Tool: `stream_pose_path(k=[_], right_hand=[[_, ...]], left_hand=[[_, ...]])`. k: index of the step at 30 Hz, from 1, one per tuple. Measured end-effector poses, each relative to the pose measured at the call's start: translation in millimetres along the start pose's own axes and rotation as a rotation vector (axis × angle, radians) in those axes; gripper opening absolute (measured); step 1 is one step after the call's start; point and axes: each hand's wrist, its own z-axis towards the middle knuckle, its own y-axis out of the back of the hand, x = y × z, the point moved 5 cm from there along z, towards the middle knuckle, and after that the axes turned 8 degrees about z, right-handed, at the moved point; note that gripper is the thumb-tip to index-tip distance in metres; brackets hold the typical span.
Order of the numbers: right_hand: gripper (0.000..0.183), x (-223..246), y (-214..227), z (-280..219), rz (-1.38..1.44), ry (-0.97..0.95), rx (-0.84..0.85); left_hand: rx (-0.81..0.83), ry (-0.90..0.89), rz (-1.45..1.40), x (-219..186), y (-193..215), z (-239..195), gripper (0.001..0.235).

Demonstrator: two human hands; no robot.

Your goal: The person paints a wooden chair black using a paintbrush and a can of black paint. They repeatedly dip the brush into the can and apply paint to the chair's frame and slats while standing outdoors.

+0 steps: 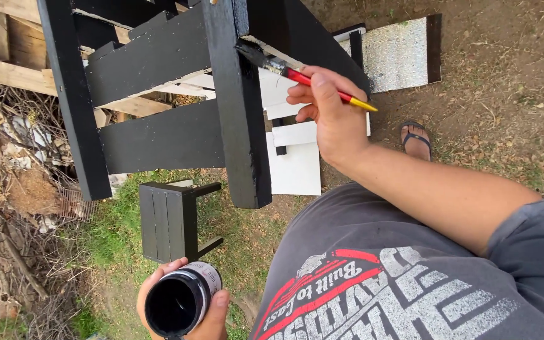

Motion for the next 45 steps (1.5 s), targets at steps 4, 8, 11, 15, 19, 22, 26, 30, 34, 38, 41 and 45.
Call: stream_pose_path(k=[4,8,11,15,19,22,26,30,34,38,41,45], right_hand=[[0.031,-4.5,4.7,-5.8,-0.119,0.045,0.020],[0.035,7.7,17.2,1.3,-0.080,0.000,-0.099],[0.043,12.6,14.7,5.3,-0.041,0.105,-0.053],[0.044,9.6,-1.4,0.9,-0.141,0.226,0.076],[0.039,12.6,0.3,-7.0,-0.114,0.257,0.083],[0.045,22.2,-3.6,-3.5,-0.089,0.264,0.029],[0.039,7.5,-1.1,9.4,-0.116,0.142,-0.087],[0.035,-9.1,12.8,13.2,-0.154,0.154,-0.097],[0.038,-4.3,23.7,4.0,-0.078,0.153,-0.111],[0.047,0.5,2.1,10.0,0.088,0.118,-0.091],[0.039,-12.8,0.7,10.6,-0.002,0.118,-0.051],[0.034,-16.4,10.7,2.4,-0.030,0.079,-0.078]], left_hand=[[0.006,0.018,0.003,1.9,2.7,1.2,0.080],[-0.003,0.064,0.029,12.4,4.6,4.3,0.082],[0.002,0.059,0.029,14.9,5.2,6.8,0.081],[-0.001,-0.030,-0.056,19.4,2.0,7.5,0.079],[0.002,0.004,-0.042,27.8,8.5,9.6,0.078],[0.008,0.027,-0.031,39.9,11.2,10.5,0.085],[-0.001,-0.053,-0.054,38.5,11.8,7.8,0.077],[0.023,0.028,-0.053,48.0,17.1,9.5,0.078],[-0.030,-0.002,-0.123,64.1,18.7,6.8,0.082],[-0.037,0.021,-0.116,64.2,19.4,8.3,0.078],[-0.030,0.008,-0.106,63.5,19.5,5.3,0.078],[-0.050,-0.014,-0.159,70.7,19.4,6.0,0.079]])
